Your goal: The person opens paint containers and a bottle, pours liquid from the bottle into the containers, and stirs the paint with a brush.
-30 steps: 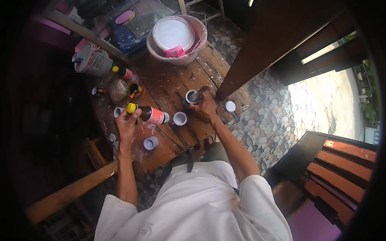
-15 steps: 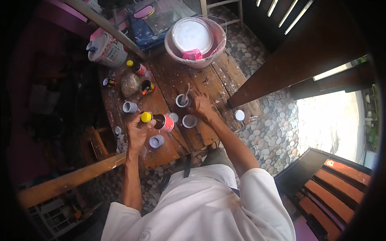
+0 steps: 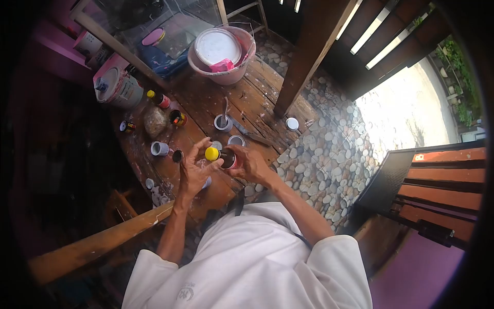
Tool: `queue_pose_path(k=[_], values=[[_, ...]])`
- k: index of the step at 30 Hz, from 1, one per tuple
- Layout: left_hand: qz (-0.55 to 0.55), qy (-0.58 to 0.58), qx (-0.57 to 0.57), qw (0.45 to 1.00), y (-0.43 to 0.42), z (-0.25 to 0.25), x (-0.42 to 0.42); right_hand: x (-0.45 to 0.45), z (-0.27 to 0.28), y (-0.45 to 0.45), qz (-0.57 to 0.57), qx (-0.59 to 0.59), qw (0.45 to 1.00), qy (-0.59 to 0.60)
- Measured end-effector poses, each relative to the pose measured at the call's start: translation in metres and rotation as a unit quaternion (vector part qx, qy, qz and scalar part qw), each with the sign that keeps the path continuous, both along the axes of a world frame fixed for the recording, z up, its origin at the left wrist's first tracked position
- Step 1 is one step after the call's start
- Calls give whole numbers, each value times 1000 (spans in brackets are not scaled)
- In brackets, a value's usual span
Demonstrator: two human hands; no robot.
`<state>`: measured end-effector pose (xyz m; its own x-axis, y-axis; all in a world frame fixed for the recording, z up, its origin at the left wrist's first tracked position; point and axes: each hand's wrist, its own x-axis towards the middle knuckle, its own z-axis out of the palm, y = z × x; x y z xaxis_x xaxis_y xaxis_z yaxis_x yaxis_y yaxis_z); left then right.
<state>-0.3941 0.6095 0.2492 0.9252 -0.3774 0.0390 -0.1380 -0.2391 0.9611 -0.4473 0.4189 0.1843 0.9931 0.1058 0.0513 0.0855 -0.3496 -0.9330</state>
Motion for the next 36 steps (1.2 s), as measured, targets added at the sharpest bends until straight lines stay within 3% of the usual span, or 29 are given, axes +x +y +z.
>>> queue_pose_path(k=[1,3,4,6,10,13,19,21,25,29,33,36], values=[[-6,0,-1,1000,3,13,-2,-5,2,1,-6,-11,1000,29],[-84,-104,140,981,12,34,-1,-13,3,2,-5,-24,1000,18],[-86,-105,139,981,17,31,1,-16,3,3,1,-37,999,7],[-160,-214,153,951,24,26,3,-21,-3,5,1,-48,999,-1],[-162,-179,184,953,27,33,-4,-26,-6,6,10,-57,998,-2],[-135,-233,192,944,26,29,-7,-27,-3,8,0,-64,996,-55],[-15,-128,172,977,23,30,-9,-19,13,12,-27,-49,996,-66],[69,51,-49,995,20,25,-14,-18,10,8,-29,-29,996,-84],[90,104,-125,983,28,16,-19,-21,6,-3,-31,5,990,-140],[113,169,-136,970,35,6,-30,-28,14,-8,-44,12,991,-127],[96,149,-157,971,31,-9,-37,-31,17,-12,-51,11,996,-69],[82,72,2,994,31,-24,-29,-34,18,-14,-61,19,998,-1]])
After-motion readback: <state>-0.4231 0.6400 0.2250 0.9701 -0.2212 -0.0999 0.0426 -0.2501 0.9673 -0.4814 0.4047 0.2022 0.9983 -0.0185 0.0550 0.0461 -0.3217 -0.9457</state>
